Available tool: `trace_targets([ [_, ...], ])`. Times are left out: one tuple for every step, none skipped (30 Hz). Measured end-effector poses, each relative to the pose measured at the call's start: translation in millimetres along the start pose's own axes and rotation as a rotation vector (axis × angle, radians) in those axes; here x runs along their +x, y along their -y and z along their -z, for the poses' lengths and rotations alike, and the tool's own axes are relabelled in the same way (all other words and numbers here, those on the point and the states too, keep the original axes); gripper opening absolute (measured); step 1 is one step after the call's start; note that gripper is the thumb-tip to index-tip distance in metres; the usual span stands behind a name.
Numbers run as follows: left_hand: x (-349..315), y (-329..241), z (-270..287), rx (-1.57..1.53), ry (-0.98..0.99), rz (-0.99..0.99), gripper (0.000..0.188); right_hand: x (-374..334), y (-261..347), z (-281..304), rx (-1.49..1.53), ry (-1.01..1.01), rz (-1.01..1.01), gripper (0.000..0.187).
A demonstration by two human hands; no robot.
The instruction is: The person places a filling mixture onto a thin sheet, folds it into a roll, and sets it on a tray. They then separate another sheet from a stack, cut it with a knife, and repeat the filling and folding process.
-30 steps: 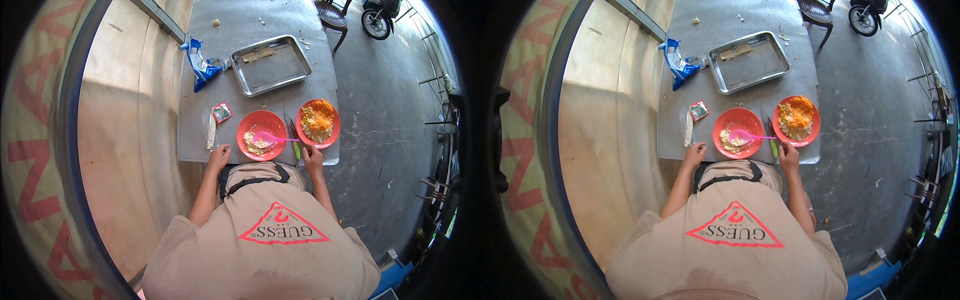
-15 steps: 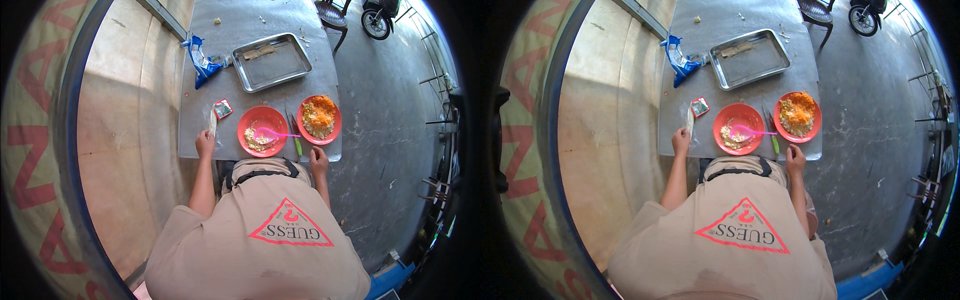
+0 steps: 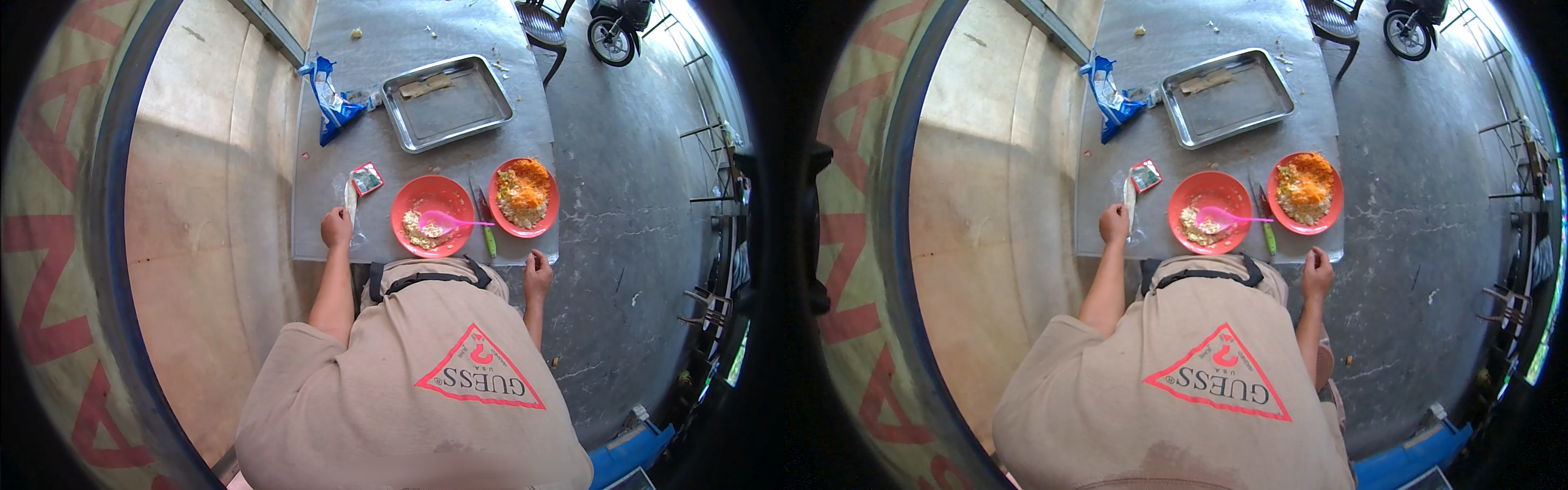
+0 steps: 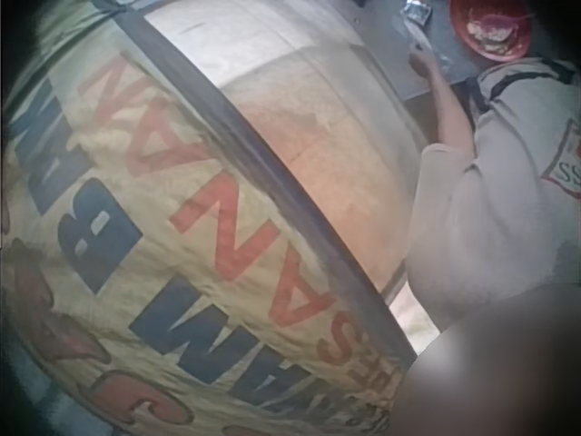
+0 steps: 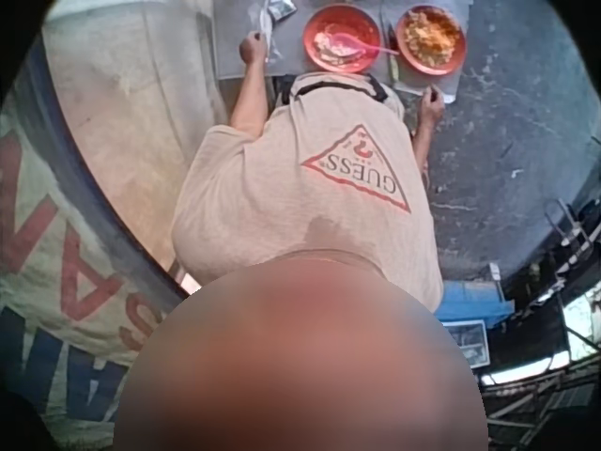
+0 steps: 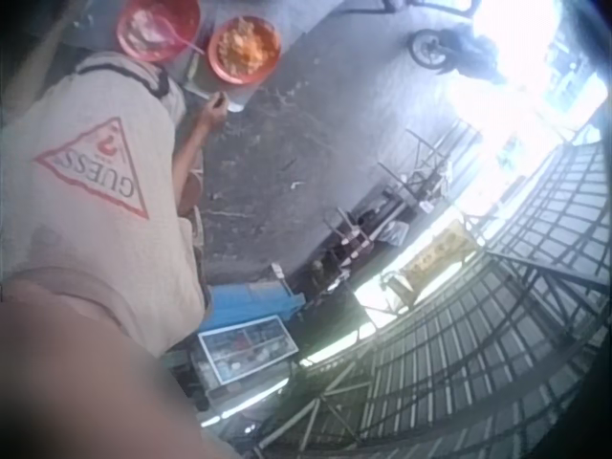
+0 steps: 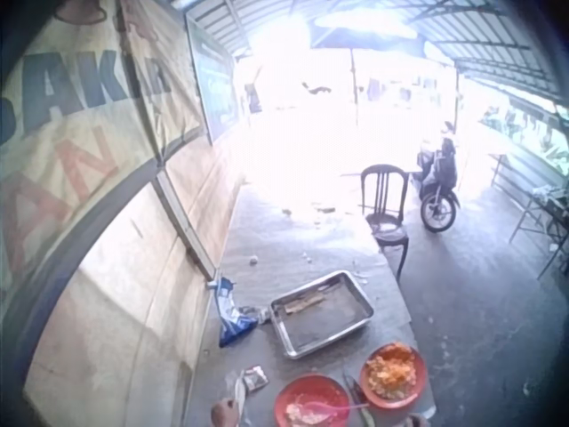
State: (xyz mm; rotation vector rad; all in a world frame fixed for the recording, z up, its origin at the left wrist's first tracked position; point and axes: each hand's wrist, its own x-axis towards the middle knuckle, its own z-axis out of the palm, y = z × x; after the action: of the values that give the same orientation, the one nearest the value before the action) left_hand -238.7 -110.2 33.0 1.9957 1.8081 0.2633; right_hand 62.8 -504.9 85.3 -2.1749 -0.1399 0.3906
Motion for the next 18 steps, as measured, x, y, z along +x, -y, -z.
trace_targets([
  [0, 1, 0, -0.019, 0.005, -0.007, 0.025, 1, 1, -2, -0.040, -0.004, 0.042, 0.022],
  [0, 1, 0, -0.030, 0.018, -0.001, 0.025, 3, 1, -5, -0.062, -0.002, 0.077, 0.022],
  [-1, 2, -1, -0.042, 0.036, 0.015, 0.026, 5, 2, -6, -0.084, 0.000, 0.070, 0.022],
  [-3, 2, -2, -0.002, 0.006, -0.041, 0.026, 5, 2, -7, -0.074, 0.012, 0.103, 0.022],
  [-6, 3, -3, 0.038, -0.020, -0.090, 0.027, 6, 2, -8, -0.061, 0.023, 0.095, 0.023],
  [-7, 4, -3, 0.078, -0.047, -0.139, 0.028, 8, 3, -8, -0.047, 0.033, 0.087, 0.023],
  [-8, 5, -4, 0.063, -0.040, -0.127, 0.028, 8, 2, -8, -0.039, 0.043, 0.085, 0.022],
  [-8, 6, -4, 0.048, -0.034, -0.116, 0.029, 9, 2, -8, -0.029, 0.053, 0.084, 0.022],
  [-7, 6, -5, 0.046, -0.017, -0.096, 0.029, 10, 2, -7, -0.013, 0.063, 0.063, 0.022],
  [-7, 7, -5, -0.062, -0.007, -0.069, 0.029, 11, 2, -6, -0.031, 0.056, 0.093, 0.022],
  [-6, 8, -4, -0.155, 0.014, -0.032, 0.028, 12, 3, -5, -0.042, 0.051, 0.104, 0.022],
  [-6, 10, -4, -0.246, 0.051, 0.031, 0.027, 13, 2, -5, -0.056, 0.049, 0.080, 0.022],
  [-5, 11, -3, -0.228, 0.031, 0.000, 0.027, 14, 3, -4, -0.057, 0.048, 0.116, 0.022],
  [-5, 12, -3, -0.207, 0.026, -0.006, 0.026, 16, 3, -3, -0.060, 0.049, 0.119, 0.022],
  [-4, 13, -3, -0.189, 0.025, 0.001, 0.026, 17, 3, -2, -0.077, 0.046, 0.075, 0.022],
  [-3, 14, -4, -0.207, 0.015, 0.001, 0.026, 18, 4, -1, -0.056, 0.051, 0.109, 0.022],
  [-2, 15, -4, -0.226, 0.011, 0.016, 0.026, 18, 5, 0, -0.049, 0.052, 0.096, 0.023],
  [-1, 17, -5, -0.248, 0.006, 0.040, 0.026, 19, 6, 0, -0.042, 0.053, 0.083, 0.023],
])
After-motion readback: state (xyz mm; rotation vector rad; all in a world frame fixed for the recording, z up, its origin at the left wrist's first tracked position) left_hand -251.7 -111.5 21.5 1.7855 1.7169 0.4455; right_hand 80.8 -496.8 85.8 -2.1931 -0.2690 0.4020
